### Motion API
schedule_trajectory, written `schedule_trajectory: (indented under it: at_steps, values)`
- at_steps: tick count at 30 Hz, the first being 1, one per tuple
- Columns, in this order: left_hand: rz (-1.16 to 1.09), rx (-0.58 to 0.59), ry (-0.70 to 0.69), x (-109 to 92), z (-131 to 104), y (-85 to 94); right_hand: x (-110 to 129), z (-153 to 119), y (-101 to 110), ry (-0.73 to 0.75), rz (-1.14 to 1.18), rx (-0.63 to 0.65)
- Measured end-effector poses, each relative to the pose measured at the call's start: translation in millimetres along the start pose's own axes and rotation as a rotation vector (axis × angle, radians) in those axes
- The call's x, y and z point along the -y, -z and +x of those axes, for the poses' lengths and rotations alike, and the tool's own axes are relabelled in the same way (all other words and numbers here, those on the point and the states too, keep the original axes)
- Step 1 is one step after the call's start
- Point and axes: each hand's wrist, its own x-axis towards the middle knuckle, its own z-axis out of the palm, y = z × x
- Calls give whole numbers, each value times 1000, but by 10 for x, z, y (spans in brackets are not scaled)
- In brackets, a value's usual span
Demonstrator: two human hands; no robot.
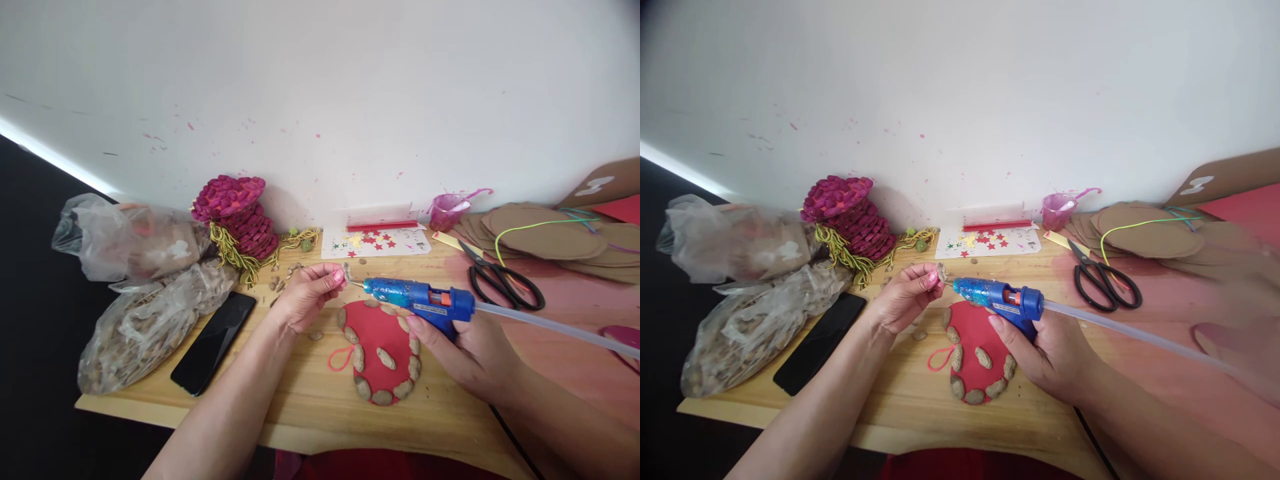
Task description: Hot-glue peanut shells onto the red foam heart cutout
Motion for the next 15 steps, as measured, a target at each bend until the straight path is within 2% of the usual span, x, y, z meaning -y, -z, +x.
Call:
schedule_trajectory:
  at_steps: [15]
  values:
    - [-1, 7, -3, -5, -6, 10, 41, 52, 30, 30, -14, -26]
